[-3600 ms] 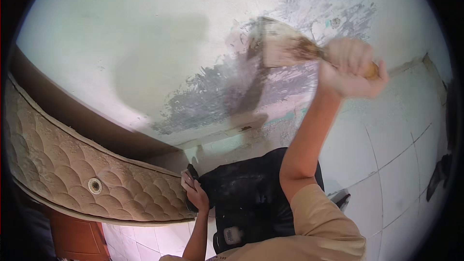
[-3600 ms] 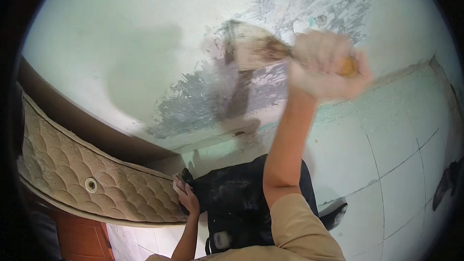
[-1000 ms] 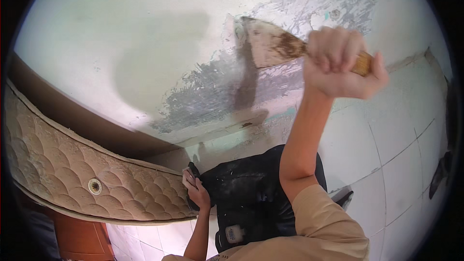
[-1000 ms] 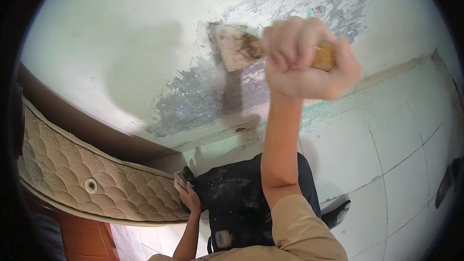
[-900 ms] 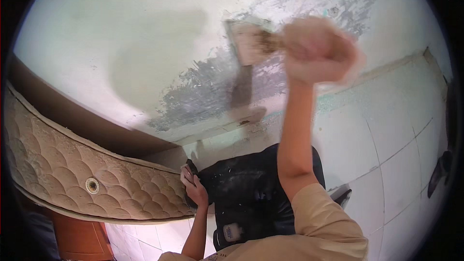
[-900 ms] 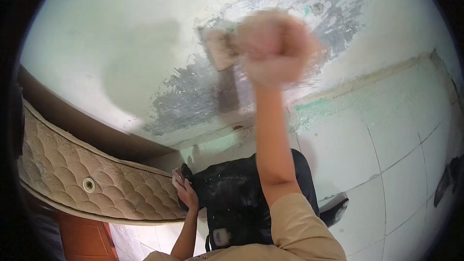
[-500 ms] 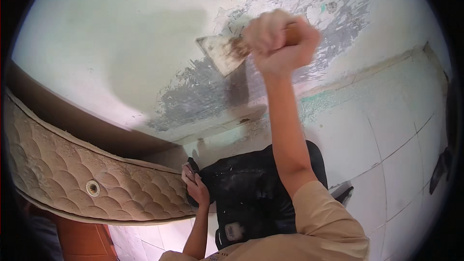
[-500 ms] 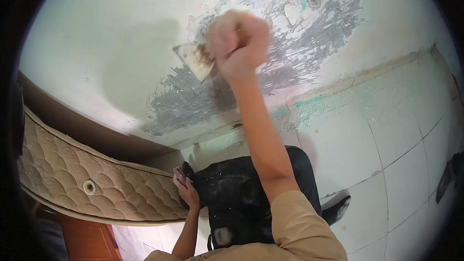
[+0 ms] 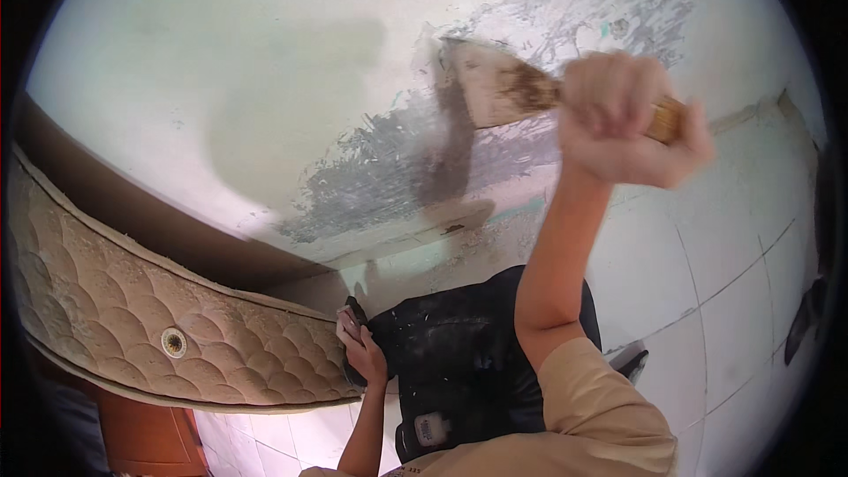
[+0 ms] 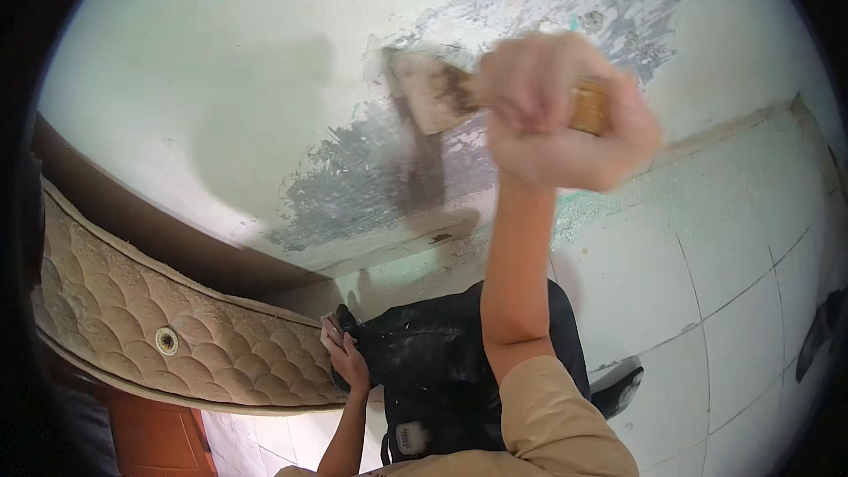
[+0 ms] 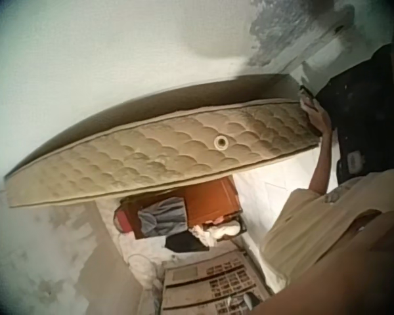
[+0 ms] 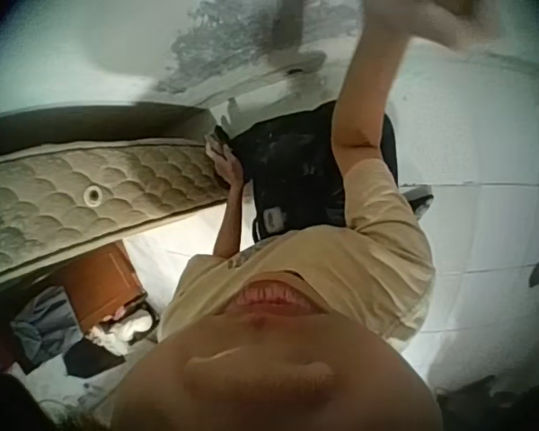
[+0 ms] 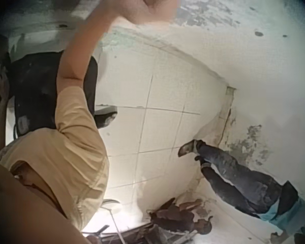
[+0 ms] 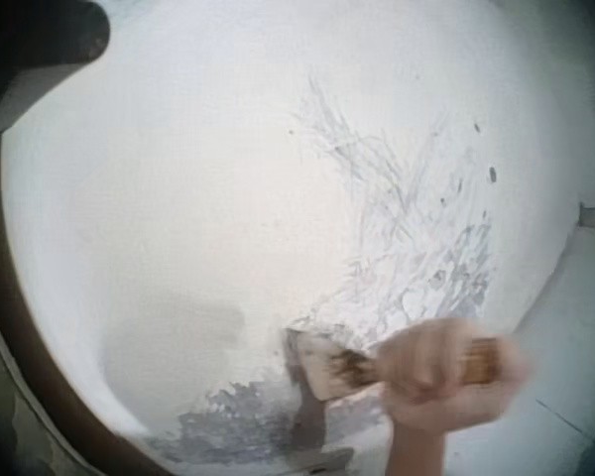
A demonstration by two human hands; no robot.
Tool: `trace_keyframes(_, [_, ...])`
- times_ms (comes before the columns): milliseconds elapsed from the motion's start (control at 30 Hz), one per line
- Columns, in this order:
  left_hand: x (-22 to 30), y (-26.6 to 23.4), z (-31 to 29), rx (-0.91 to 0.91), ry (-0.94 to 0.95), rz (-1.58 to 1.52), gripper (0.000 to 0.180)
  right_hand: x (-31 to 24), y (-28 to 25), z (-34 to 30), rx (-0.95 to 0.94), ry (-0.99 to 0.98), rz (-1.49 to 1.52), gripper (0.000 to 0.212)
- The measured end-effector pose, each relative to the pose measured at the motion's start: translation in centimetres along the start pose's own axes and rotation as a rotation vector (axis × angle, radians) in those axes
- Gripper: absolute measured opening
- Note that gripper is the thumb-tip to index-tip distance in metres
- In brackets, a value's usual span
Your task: The person scrapes old paint from a wall using a putty knife.
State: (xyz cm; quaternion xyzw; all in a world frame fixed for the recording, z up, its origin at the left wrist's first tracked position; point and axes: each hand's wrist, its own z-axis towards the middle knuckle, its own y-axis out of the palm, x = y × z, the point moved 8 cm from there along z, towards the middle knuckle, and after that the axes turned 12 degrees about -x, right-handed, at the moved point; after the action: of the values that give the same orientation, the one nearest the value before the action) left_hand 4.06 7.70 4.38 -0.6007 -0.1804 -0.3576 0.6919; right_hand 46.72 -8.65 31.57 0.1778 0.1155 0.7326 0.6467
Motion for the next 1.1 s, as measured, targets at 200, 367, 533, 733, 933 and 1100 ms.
trace_keyframes(200, [1.8, 0.1, 0.1, -0.060, -0.023, 0.016, 0.047, 3.5, -0.3, -0.6, -0.006, 0.060, -0.095, 0.040])
trace_keyframes(367, [1.6, -0.1, -0.2, -0.032, -0.002, -0.013, 0.047, -0.3, -0.5, 0.1, -0.024, 0.015, 0.055, 0.042])
trace_keyframes(533, [2.8, 0.0, 0.2, -0.039, -0.026, 0.009, 0.046, 3.8, 0.1, -0.4, -0.023, 0.072, -0.092, 0.039])
trace_keyframes(733, [1.1, 0.0, -0.4, -0.045, -0.048, 0.034, 0.047, -1.3, -0.7, 0.1, 0.006, -0.009, 0.009, 0.032])
trace_keyframes(933, [1.9, 0.1, 0.0, -0.063, -0.050, -0.028, 0.045, 3.9, -0.9, -1.1, 0.152, 0.165, -0.078, 0.041])
trace_keyframes(1100, [1.0, -0.2, 0.1, -0.027, -0.033, 0.005, 0.046, -2.0, -2.2, -0.1, 0.154, 0.011, -0.071, 0.040])
